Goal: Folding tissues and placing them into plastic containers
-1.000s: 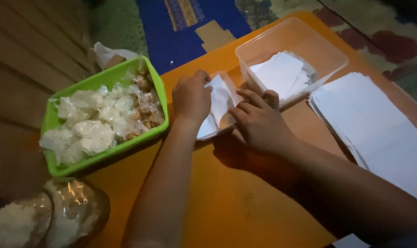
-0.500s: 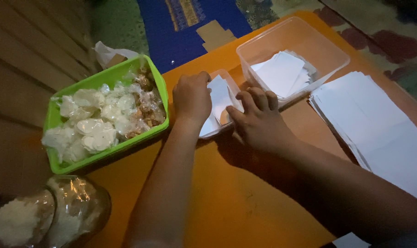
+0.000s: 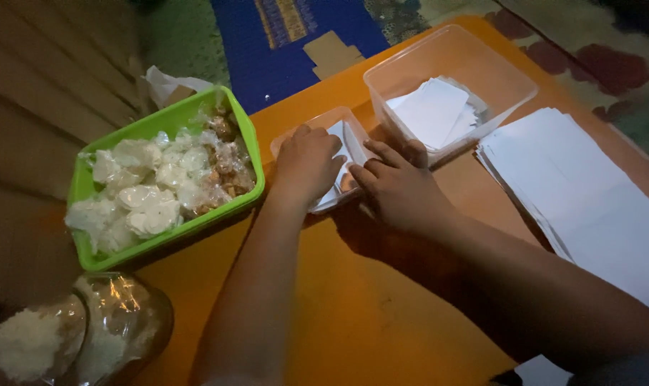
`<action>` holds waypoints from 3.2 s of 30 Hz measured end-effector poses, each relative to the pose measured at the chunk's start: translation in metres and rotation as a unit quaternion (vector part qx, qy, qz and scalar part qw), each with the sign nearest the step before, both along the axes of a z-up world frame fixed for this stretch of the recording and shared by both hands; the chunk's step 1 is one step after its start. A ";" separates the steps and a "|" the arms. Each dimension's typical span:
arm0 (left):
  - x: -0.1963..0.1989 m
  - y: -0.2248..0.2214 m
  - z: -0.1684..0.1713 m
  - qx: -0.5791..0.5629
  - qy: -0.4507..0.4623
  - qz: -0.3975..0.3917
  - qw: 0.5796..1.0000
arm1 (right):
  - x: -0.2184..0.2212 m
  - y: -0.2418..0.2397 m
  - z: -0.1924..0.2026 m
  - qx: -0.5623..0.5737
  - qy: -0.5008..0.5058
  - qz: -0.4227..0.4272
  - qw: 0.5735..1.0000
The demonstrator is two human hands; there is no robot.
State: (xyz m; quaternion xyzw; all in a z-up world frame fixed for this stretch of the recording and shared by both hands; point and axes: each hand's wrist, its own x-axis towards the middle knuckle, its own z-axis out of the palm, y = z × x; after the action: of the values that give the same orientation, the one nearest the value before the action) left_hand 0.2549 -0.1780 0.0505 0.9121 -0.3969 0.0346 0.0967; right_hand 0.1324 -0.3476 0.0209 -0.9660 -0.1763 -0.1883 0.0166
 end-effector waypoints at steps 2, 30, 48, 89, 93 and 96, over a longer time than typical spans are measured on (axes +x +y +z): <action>0.005 0.000 -0.007 0.005 -0.022 -0.009 1.000 | -0.003 0.003 0.011 0.011 -0.002 0.005 1.000; -0.169 -0.204 -0.057 -0.121 0.011 -0.311 0.943 | -0.251 -0.191 0.009 0.021 0.146 -0.315 0.938; -0.174 -0.217 -0.051 -0.179 0.025 -0.286 0.941 | -0.261 -0.190 0.003 0.212 -0.019 -0.193 0.958; -0.248 0.183 0.037 0.016 0.327 0.347 0.879 | -0.135 0.081 0.096 0.078 0.466 -0.158 0.867; -0.258 0.194 0.010 -0.008 0.060 0.237 0.970 | -0.134 0.062 0.063 0.088 0.392 -0.139 0.905; -0.279 0.173 -0.001 -0.073 -0.046 0.242 0.967 | -0.147 0.030 0.006 0.035 0.178 -0.062 0.981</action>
State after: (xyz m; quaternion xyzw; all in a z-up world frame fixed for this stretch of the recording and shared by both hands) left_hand -0.0240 -0.0050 0.0499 0.9689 -0.1652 0.1278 0.1330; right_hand -0.0149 -0.3176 0.0270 -0.9919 -0.1041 -0.0198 0.0695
